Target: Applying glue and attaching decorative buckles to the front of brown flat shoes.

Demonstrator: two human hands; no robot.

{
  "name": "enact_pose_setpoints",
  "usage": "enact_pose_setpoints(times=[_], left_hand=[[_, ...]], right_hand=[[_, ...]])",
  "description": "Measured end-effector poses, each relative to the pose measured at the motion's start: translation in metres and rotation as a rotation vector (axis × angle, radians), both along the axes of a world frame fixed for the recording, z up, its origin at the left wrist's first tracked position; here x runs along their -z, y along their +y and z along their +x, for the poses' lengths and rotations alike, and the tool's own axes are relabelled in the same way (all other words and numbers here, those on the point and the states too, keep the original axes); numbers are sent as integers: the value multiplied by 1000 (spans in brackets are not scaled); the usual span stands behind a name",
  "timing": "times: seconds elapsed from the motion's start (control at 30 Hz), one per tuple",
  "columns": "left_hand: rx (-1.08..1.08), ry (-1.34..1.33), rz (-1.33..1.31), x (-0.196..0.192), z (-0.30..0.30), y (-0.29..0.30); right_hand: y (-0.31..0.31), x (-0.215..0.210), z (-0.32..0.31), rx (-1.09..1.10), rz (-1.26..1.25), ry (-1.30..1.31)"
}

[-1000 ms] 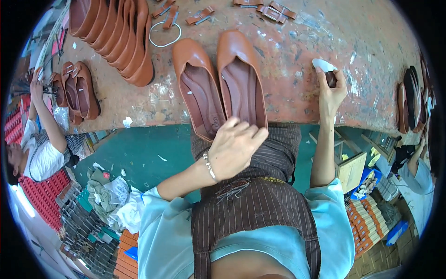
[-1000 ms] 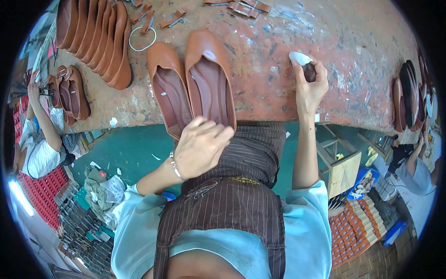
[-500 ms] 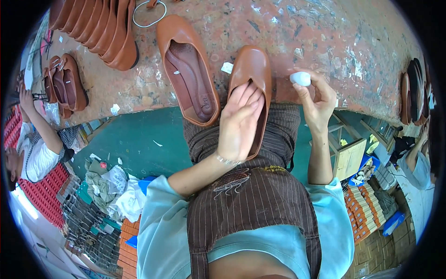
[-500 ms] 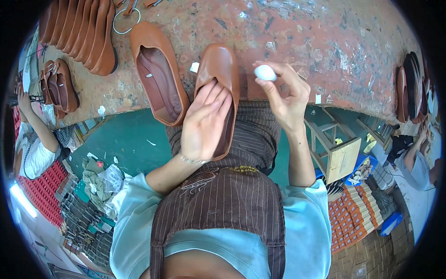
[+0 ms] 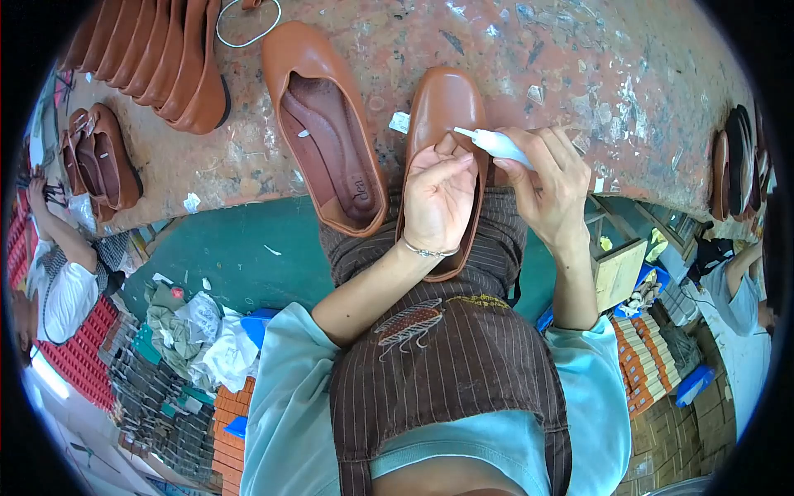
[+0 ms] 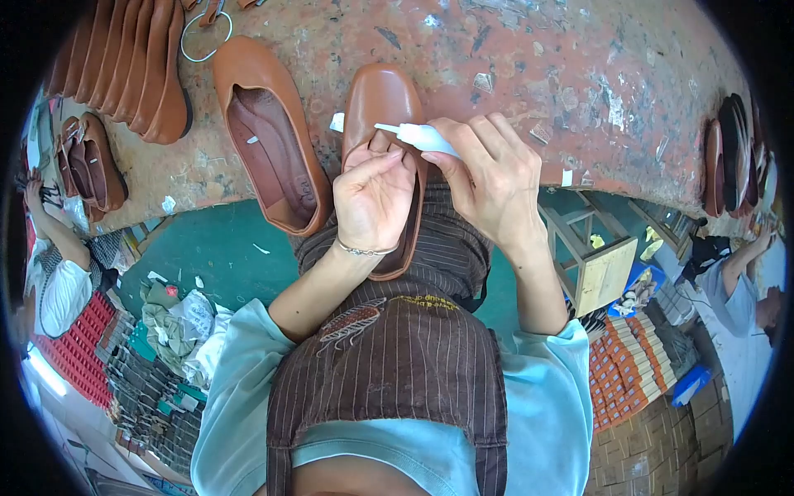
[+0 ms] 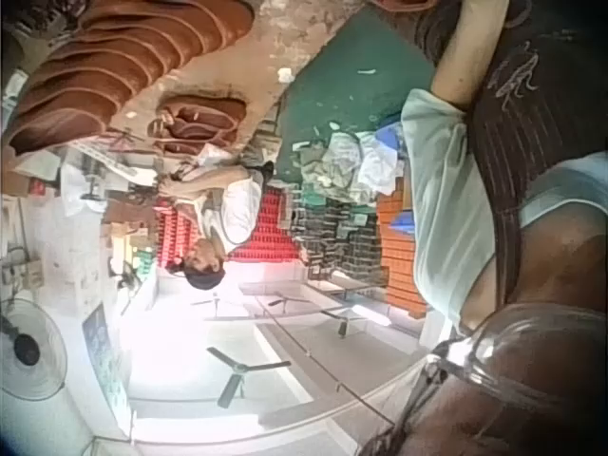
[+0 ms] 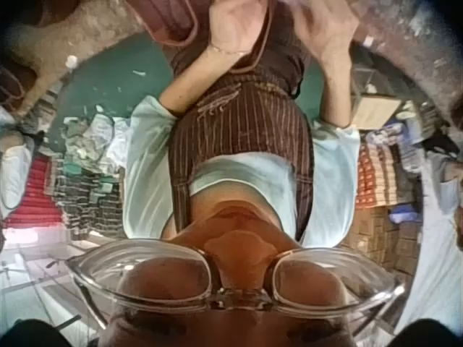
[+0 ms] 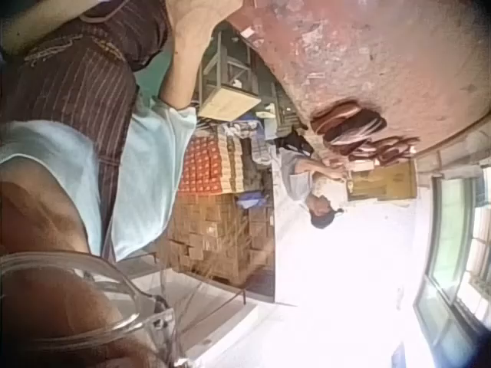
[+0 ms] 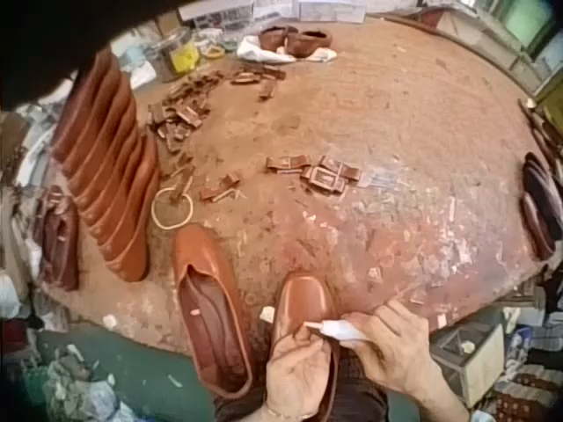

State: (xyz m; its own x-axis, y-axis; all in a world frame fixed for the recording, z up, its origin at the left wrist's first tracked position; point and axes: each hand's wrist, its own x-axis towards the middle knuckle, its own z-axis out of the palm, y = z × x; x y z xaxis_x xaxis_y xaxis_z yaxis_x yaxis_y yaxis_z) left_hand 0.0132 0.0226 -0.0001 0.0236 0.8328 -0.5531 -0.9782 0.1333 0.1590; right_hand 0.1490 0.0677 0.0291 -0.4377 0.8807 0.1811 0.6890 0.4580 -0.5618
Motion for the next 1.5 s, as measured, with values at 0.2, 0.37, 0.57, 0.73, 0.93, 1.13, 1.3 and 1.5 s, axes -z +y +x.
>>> enact_pose_setpoints(times=[0.2, 0.37, 0.57, 0.73, 0.93, 1.13, 1.3, 1.5], left_hand=[[-1, 13, 42, 4, 0, -1], [11, 0, 57, -2, -2, 2], [-2, 8, 29, -1, 0, 1], [-8, -16, 89, 6, -1, -2], [3, 15, 21, 1, 0, 1], [6, 14, 9, 2, 0, 1], [9, 43, 79, 5, 1, -1], [6, 38, 33, 2, 1, 0]], right_hand=[[8, -3, -5, -28, 3, -53], [12, -8, -8, -37, -17, -92], [14, -10, -10, -49, -40, -111], [17, -11, -12, -62, -13, -153], [18, -12, -12, -69, -6, -154], [19, -16, -14, -66, -14, -168], [21, -18, -15, -97, -6, -174], [20, -20, -9, -84, -7, -193]])
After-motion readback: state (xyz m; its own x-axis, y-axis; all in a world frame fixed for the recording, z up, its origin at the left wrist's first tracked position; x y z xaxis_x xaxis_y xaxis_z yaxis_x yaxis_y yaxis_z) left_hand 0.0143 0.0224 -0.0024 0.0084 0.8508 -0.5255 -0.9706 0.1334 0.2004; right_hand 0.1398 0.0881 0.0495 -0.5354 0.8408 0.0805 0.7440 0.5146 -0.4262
